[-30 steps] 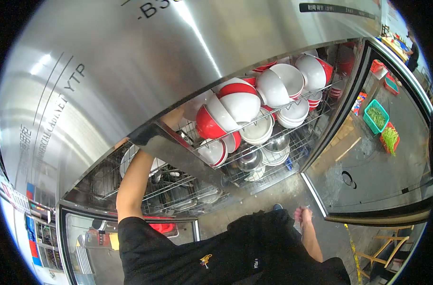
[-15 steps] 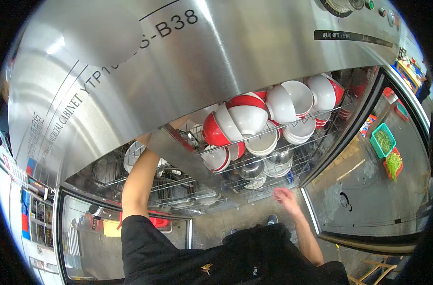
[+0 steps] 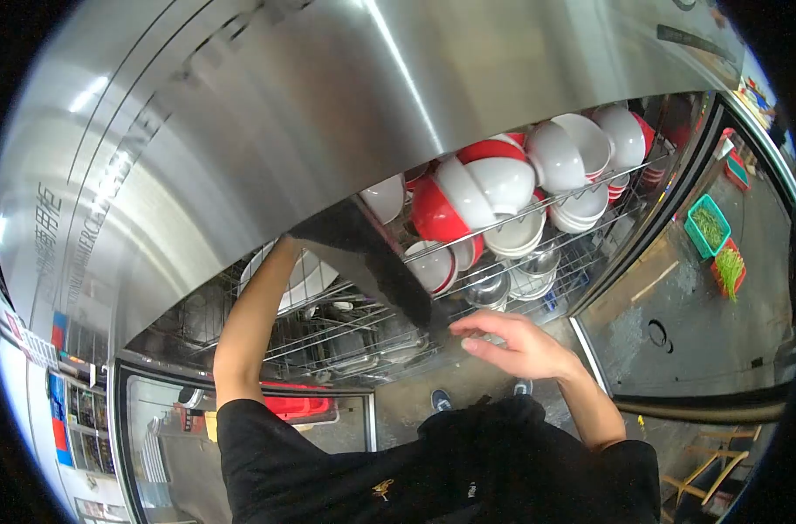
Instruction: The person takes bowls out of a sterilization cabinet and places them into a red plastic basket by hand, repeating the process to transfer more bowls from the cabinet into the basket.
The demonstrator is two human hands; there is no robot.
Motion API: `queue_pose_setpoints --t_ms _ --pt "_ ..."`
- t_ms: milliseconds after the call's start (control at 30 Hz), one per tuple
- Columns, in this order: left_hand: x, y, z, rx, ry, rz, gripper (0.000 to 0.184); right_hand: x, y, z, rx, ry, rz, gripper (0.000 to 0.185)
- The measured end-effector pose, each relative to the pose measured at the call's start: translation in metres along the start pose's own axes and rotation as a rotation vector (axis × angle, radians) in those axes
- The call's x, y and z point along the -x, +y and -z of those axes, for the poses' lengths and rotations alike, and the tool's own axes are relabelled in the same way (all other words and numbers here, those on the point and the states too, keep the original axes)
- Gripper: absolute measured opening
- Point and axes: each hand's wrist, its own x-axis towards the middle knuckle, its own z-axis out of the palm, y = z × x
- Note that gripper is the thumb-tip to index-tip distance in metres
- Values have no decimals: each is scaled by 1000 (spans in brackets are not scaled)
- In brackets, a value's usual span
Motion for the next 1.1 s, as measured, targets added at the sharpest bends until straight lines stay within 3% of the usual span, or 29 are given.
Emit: queue_pose_setpoints --t_ms 233,300,333,367,400,467,500,600,667,733,833,1000,1067,1100 --pt "18 -60 1 197 -168 -112 44 -44 -31 -92 41 -152 88 33" --pt "-2 -102 -28 320 -180 -94 43 -59 -38 -117 65 -158 94 33" --pt "-11 -124 -41 438 -171 -78 42 -69 -36 -133 87 -61 196 34" --pt "2 -91 -14 49 31 -259 45 -80 -40 -145 123 12 256 35" --pt "5 -92 -17 48 16 -266 45 -90 -45 -154 161 85 315 36" --pt "2 -97 -22 29 236 -396 44 -114 -55 -167 296 169 397 38" --pt "-6 -110 -31 192 84 -333 43 -127 -56 -172 370 257 439 40" --pt "4 -107 -39 498 82 -242 40 -163 -50 -171 589 513 495 54" --pt "12 -105 -29 453 -20 -213 42 -180 -49 -169 608 631 384 63" --pt "16 -101 -23 382 116 -298 42 -198 -47 -164 628 753 290 72" --pt "15 -118 -26 438 117 -355 39 -221 -34 -156 515 793 110 98" --pt "14 -136 -26 396 111 -365 38 -254 -21 -139 531 762 -34 105" --pt "11 -142 -27 295 201 -401 38 -267 -8 -135 515 800 -71 97" --pt "6 -146 -25 338 167 -504 40 -278 5 -130 584 793 -142 100"
